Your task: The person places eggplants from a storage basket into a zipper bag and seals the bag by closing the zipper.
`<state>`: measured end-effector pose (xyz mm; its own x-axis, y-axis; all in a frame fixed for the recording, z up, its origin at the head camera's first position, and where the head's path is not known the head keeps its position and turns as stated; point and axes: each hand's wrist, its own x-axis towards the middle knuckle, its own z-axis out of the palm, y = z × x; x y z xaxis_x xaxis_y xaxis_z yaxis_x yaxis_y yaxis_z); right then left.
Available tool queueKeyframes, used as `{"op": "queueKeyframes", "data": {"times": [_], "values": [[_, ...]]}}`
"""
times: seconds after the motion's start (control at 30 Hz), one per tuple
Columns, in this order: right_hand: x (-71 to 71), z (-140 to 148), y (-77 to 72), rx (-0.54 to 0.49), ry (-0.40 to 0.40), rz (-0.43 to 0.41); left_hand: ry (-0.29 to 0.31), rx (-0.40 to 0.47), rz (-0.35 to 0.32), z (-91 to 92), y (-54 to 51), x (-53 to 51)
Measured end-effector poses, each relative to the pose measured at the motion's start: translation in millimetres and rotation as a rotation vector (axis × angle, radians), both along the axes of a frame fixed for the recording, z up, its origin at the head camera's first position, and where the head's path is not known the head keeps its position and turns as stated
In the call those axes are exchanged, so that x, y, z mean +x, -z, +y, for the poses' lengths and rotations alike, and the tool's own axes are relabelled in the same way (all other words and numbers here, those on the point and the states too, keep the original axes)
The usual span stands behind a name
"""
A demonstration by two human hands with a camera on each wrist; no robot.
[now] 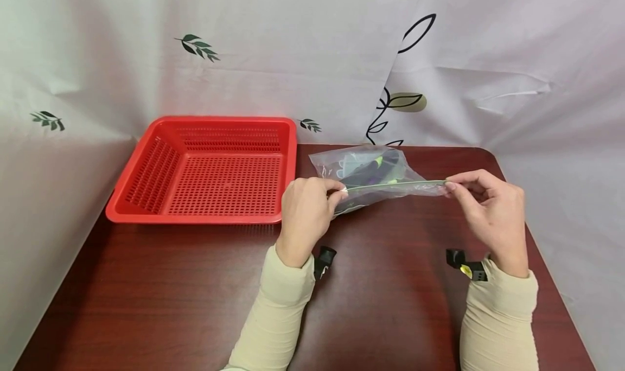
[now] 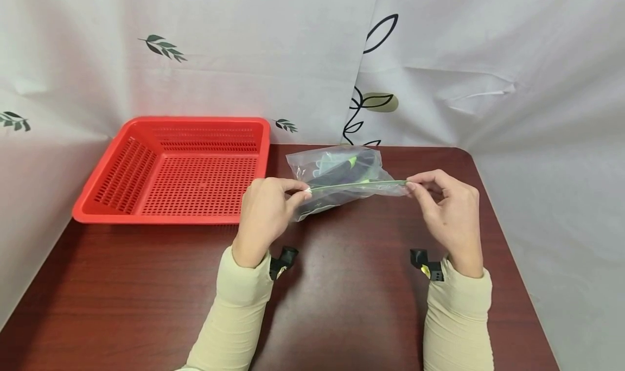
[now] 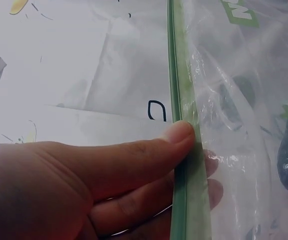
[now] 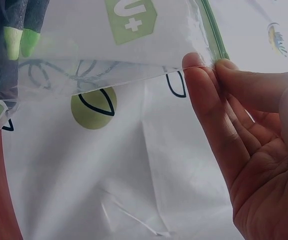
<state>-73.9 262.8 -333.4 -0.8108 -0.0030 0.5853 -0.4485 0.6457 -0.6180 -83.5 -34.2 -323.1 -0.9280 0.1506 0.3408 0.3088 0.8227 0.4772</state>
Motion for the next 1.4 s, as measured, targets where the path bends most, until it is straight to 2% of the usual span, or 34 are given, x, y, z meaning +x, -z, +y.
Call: {"op": "queueKeyframes", "data": {"times": [0.2, 1.4], "values": [[0.4, 2.0, 1.0, 0.008, -0.009, -0.005, -0.007, 0.005, -0.022, -2.2, 0.2, -0.3], [-0.1, 3.6, 3.7, 0.004, 0.015, -0.009, -0.035, 0.038, -0.045, -11.8, -1.0, -1.8]]}}
